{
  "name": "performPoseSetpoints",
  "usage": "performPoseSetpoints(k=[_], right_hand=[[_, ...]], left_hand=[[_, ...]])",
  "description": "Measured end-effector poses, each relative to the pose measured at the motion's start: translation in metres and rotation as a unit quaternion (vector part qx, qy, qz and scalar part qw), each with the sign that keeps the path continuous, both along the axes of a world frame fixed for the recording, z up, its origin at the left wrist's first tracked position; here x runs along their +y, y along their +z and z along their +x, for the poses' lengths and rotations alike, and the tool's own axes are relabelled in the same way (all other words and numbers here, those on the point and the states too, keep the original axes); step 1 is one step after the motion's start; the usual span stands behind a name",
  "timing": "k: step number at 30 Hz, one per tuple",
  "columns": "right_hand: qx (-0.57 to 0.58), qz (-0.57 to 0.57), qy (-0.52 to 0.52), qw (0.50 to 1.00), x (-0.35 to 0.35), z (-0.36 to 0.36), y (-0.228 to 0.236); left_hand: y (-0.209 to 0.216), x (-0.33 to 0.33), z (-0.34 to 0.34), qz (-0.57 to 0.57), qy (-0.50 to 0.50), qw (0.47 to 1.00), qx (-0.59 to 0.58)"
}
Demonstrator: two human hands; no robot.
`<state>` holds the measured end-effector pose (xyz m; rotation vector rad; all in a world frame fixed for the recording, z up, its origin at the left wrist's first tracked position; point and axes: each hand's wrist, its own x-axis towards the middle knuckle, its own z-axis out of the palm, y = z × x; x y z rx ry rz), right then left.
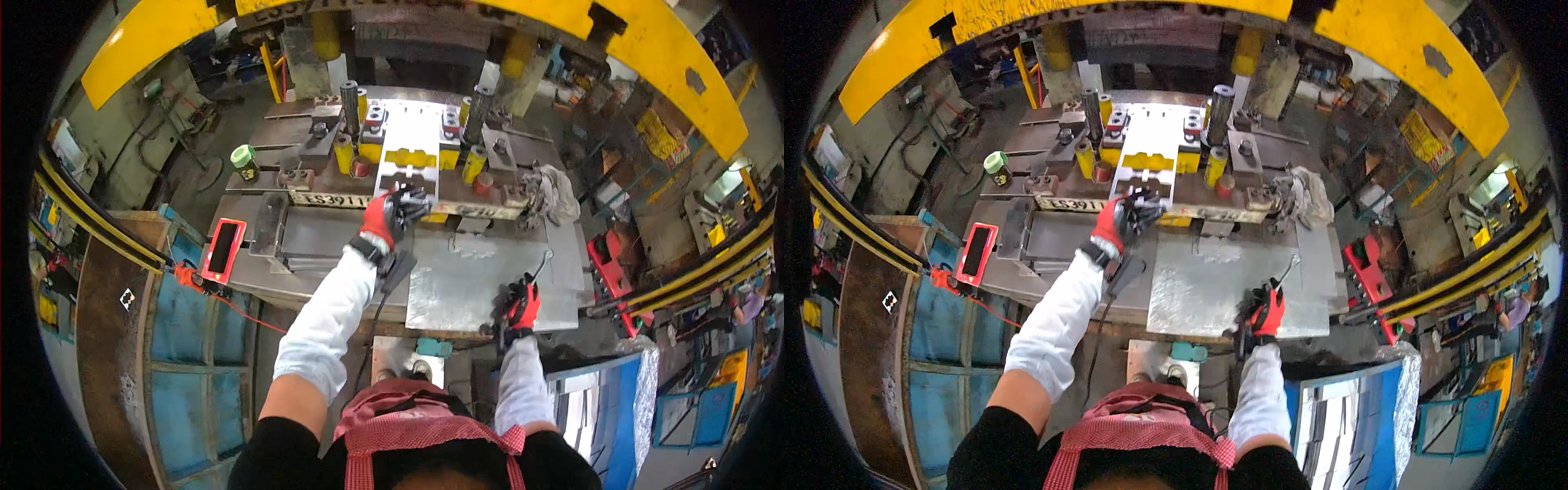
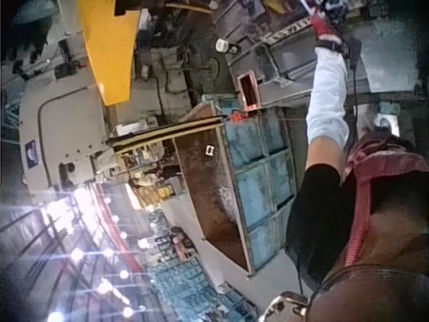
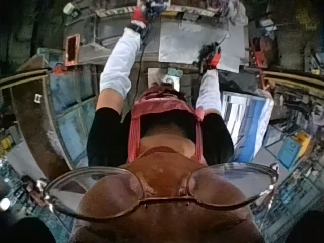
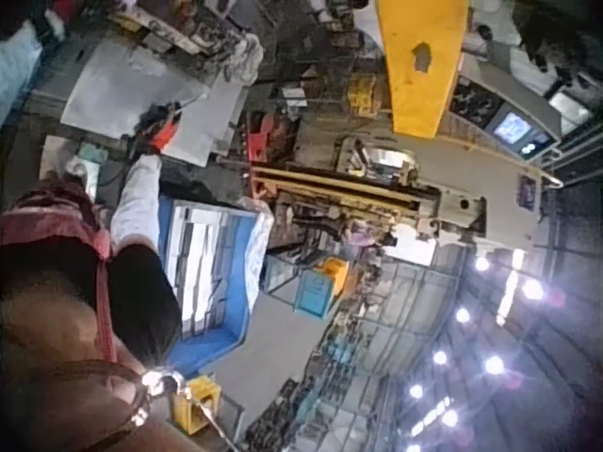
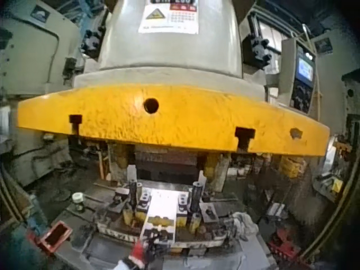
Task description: Operator places metal sheets into a industrial press, activates the stamping mechanism, and removes the finished parts.
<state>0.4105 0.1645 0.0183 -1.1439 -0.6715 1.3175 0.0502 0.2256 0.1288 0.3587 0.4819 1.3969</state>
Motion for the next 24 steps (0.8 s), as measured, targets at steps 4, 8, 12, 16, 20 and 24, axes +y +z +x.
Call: performPoseSetpoints(k=[4,8,12,16,20,24], right_hand=[[-0.038,0.104,0.163,0.98,0.012,-0.073,0.102],[-0.118,0.173,0.369,0.905,0.073,-0.155,0.197],[-0.224,0.191,0.454,0.841,0.157,-0.176,0.199],[-0.167,0.286,0.438,0.836,0.12,-0.155,0.178],[-0.047,0.053,0.431,0.899,0.041,-0.082,0.161],[-0.082,-0.041,0.378,0.921,0.01,-0.004,0.104]], left_hand=[[-0.024,-0.028,-0.012,0.011,0.015,1.0,-0.013],[-0.033,-0.043,-0.01,0.031,0.033,0.999,0.007],[-0.021,-0.032,0.017,-0.011,0.034,0.999,0.04],[-0.006,-0.069,-0.01,0.217,0.171,0.675,0.684],[-0.032,-0.133,-0.061,0.172,0.181,0.608,0.754],[-0.031,-0.233,-0.087,0.136,0.184,0.439,0.869]])
